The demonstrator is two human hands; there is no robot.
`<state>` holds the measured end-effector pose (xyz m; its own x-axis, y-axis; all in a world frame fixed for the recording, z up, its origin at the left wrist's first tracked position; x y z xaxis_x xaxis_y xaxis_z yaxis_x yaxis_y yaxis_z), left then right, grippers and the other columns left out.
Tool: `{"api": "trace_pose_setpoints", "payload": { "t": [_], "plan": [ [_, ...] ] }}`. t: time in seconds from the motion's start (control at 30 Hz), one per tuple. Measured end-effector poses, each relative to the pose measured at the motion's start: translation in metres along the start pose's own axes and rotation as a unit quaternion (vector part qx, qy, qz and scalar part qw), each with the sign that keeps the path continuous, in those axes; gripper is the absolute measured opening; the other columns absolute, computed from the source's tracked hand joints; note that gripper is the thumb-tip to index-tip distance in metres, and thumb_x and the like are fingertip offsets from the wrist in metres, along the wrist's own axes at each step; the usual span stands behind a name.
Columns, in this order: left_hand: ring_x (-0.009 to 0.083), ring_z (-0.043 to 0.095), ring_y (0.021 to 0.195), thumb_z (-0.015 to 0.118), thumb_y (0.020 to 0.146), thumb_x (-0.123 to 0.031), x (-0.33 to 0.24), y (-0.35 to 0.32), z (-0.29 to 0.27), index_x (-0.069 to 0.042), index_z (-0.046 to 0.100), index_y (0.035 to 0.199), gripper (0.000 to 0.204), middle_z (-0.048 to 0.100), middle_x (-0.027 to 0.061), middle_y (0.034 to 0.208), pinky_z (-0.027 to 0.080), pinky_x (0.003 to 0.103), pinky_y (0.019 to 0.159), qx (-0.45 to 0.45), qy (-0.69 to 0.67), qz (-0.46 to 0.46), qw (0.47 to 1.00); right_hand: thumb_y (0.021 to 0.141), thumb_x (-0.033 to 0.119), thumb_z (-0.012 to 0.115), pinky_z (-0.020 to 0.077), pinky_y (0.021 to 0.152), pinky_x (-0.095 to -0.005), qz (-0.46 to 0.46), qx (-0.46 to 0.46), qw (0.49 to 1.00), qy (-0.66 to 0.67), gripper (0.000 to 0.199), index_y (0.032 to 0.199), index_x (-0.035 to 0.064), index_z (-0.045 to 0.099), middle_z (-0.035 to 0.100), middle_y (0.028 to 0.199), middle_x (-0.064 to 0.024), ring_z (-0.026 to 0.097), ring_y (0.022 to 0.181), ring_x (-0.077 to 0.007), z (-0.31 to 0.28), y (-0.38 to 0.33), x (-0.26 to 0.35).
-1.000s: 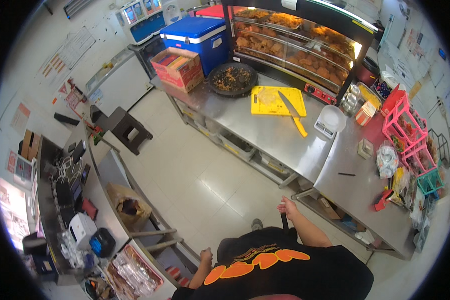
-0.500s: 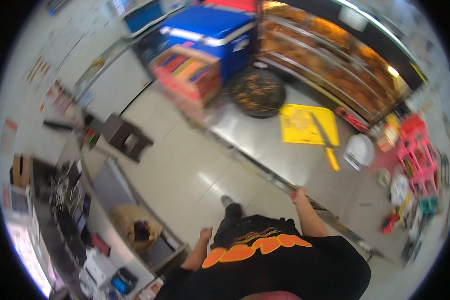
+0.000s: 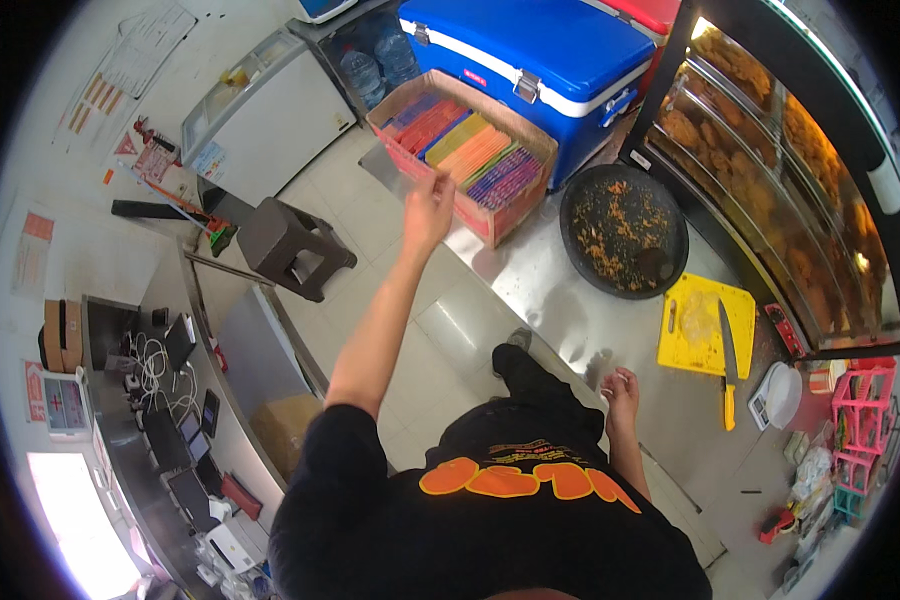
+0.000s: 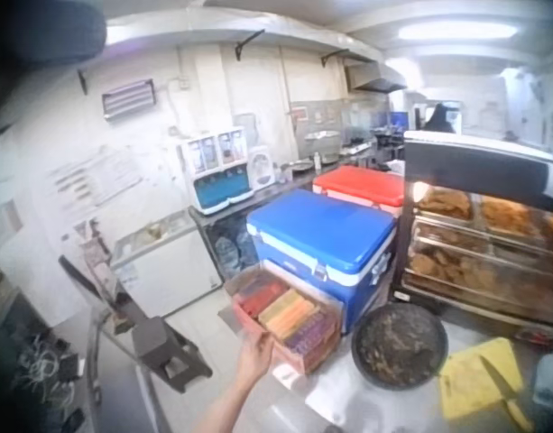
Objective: The person assembles food packages by folding paper wrappers, scooping yellow food into them, and adding condiments. They handle multiple wrappers and place the finished packages into plastic bags.
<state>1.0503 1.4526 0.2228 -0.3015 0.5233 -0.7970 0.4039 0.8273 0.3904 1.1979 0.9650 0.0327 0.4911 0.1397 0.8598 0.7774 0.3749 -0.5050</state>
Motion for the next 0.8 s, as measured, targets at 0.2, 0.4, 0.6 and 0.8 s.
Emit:
{"api": "trace_pose_setpoints", "payload": {
  "t": [0.2,0.4,0.6,0.8],
  "plan": [
    [0.0336,0.065,0.097,0.051,0.086,-0.015,0.124,0.141,0.079,-0.013,0.073,0.105,0.028,0.068,0.0165,0.107,0.052,0.045,0.087,0.193,0.318,-0.034,0.928,0.098,0.016,0.056,0.0461,0.082,-0.0260,-0.181,0.033,0.983,-0.018,0.017,0.109,0.0033,0.058,0.061,0.092,-0.0037,0.057,0.086,-0.0116,0.108,0.059,0.143],
    [0.0343,0.058,0.107,0.057,0.082,-0.016,0.104,0.145,0.098,-0.009,0.069,0.100,0.023,0.061,0.0141,0.106,0.050,0.044,0.089,0.204,0.342,0.020,0.917,0.097,0.009,0.055,0.0477,0.085,-0.0287,-0.267,-0.023,0.963,0.019,0.015,0.110,0.0024,0.059,0.061,0.097,-0.0049,0.059,0.092,-0.0143,0.178,0.069,0.250],
    [0.0349,0.059,0.102,0.063,0.079,-0.015,0.100,0.156,0.101,-0.006,0.066,0.100,0.023,0.060,0.0142,0.105,0.050,0.048,0.083,0.310,0.336,0.069,0.887,0.089,0.013,0.065,0.0477,0.088,-0.0323,-0.337,0.125,0.909,-0.210,0.027,0.114,0.0015,0.059,0.063,0.104,-0.0123,0.062,0.098,-0.0211,0.338,0.100,0.282],
    [0.0345,0.058,0.100,0.077,0.071,-0.026,0.089,0.170,0.094,-0.006,0.063,0.104,0.041,0.058,0.0137,0.103,0.047,0.046,0.082,0.367,0.181,0.120,0.905,0.090,0.029,0.063,0.0366,0.107,-0.0427,-0.408,0.136,0.741,-0.516,0.058,0.134,-0.0026,0.046,0.053,0.132,-0.0224,0.049,0.124,-0.0396,0.477,0.201,0.225]
  ]
}}
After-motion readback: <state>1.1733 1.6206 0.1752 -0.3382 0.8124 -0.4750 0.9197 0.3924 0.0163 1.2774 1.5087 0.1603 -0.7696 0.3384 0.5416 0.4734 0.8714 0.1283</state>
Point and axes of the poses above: each hand's wrist, its own y-axis towards the middle knuckle, its own z-axis out of the palm, x = y × z, the point moved 8 cm from there along y, towards the middle knuckle
